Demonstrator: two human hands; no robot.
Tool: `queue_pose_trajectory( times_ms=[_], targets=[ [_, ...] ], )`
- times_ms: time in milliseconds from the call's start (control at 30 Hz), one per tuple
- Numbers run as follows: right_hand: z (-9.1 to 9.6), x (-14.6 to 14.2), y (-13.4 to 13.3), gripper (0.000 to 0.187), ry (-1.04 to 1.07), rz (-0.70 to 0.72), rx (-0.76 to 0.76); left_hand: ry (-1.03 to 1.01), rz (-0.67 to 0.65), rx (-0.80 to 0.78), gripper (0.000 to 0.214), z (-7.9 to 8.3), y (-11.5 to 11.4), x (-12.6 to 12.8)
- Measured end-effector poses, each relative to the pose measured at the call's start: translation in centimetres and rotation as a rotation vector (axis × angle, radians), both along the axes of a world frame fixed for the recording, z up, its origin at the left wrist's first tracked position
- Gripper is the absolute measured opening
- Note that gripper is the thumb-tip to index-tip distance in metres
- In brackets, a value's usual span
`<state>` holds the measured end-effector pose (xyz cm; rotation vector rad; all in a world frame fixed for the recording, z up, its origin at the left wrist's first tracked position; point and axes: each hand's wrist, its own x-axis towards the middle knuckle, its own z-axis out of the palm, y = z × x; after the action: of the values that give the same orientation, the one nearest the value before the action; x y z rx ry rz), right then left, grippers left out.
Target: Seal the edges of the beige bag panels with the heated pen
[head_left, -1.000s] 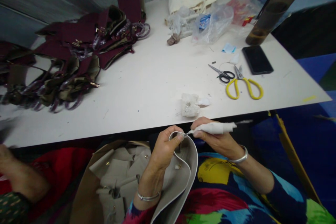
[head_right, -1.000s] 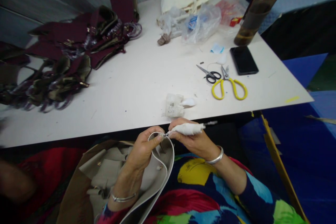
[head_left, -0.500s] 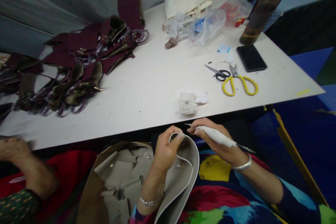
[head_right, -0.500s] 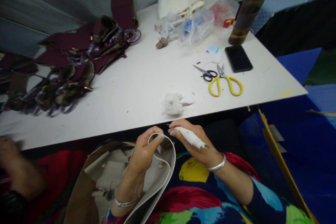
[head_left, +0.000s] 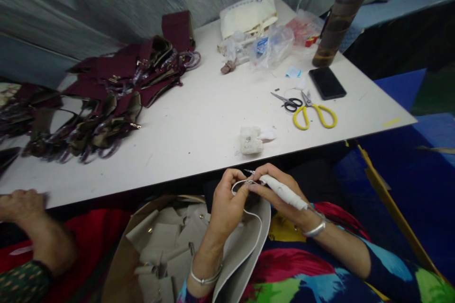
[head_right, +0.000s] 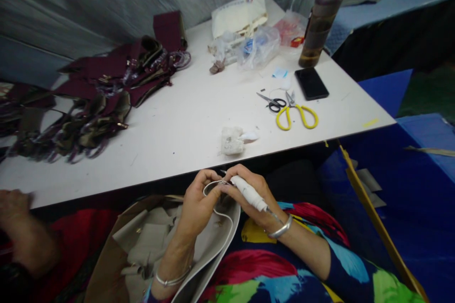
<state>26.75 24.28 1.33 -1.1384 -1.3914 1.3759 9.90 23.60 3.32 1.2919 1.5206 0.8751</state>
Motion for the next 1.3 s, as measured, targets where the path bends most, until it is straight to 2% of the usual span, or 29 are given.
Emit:
queue_pose_trajectory(
  times_ms=[333, 600, 767, 900, 1033, 1200, 1300],
  targets=[
    [0.2, -0.2, 0.0, 0.007, -0.066, 0.023, 0.047, -0.072, -0.051, -0.026, 0.01, 0.8, -0.2, -0.6],
    [-0.4, -0.6, 0.1, 0.005, -0.102, 0.007, 0.141, -0.23, 0.071, -0.023, 0.013, -1.0, -0.3, -0.3],
    [0.1, 0.2, 0.6, 0.006, -0.103, 0.081, 0.122, -0.252, 0.097, -0.037, 0.016, -0.9, -0.2, -0.2],
    [0.3, 0.7, 1.1, 0.011, -0.114, 0.137, 0.072, -0.252, 0.039, -0.042, 0.018, -0.1, 0.1, -0.3],
    [0.2, 0.8, 1.1, 0.007, -0.158, 0.17, 0.128, -0.227, -0.061, -0.057, 0.017, 0.2, 0.5, -0.5],
    [0.0, 0.5, 0.7, 0.008, -0.306, 0.123, 0.256, -0.247, -0.071, -0.018, 0.023, -0.8, 0.7, -0.4],
    [0.2, 0.2, 0.4, 0.005, -0.338, 0.063, 0.265, -0.28, -0.064, -0.012, 0.024, -1.3, 0.6, -0.1]
  ],
)
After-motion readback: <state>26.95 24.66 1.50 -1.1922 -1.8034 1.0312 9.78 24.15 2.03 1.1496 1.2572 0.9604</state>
